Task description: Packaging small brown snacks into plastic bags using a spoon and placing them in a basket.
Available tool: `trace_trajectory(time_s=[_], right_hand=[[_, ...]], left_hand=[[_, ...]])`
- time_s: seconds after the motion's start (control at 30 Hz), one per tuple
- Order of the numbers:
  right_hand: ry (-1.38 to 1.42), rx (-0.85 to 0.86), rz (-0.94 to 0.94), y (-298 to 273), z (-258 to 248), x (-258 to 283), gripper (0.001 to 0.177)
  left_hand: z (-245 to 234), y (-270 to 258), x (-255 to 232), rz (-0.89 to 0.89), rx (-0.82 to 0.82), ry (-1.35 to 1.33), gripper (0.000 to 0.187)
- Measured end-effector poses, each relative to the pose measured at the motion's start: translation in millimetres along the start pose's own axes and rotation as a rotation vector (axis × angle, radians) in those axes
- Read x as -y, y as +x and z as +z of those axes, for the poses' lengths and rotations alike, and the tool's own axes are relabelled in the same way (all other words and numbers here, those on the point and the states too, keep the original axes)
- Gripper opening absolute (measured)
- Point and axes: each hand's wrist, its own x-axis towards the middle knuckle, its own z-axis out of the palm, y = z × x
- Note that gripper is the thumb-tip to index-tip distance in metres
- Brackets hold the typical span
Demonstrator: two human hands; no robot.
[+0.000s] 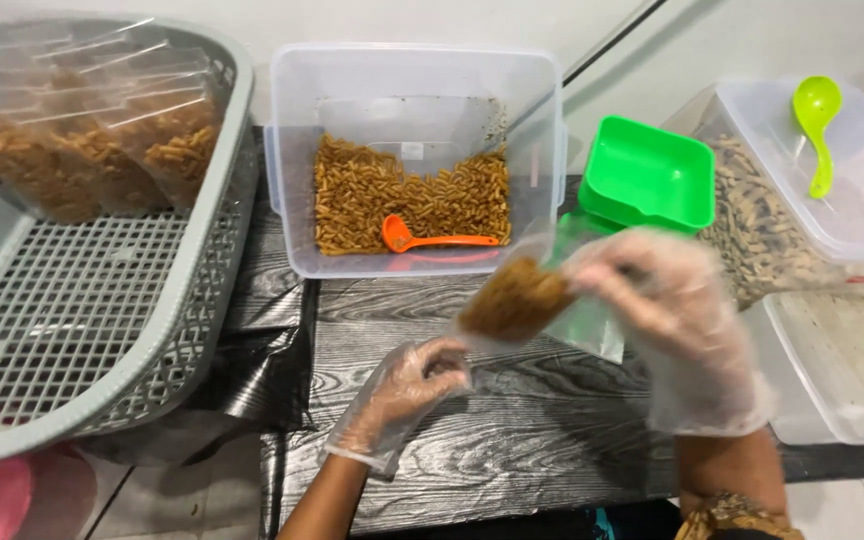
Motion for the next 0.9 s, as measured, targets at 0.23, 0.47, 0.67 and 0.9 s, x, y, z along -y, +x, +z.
trace_trajectory(time_s=[0.23, 0.47, 0.67, 0.9], right_hand=[[0.052, -0.265, -0.038, 4.9, -80.4, -26.3, 0.011], [-0.256, -0.453, -0.254, 31.1, -121.2, -96.8, 0.014], [-0.675, -0.477, -0.298, 56.3, -94.4, -187.4, 0.019], [-0.897, -0.420, -0.459, 33.3, -54.4, -157.3, 0.014]], left_hand=[[-7.3, 35.8, 22.8, 0.007, -0.013, 0.169, 0.050], [-8.8, 39.7, 34.7, -0.038, -0.026, 0.164, 0.044], [-9.9, 52.1, 60.9, 0.076, -0.038, 0.198, 0.043], [-10.5, 54.0, 63.6, 0.071, -0.058, 0.250, 0.039]])
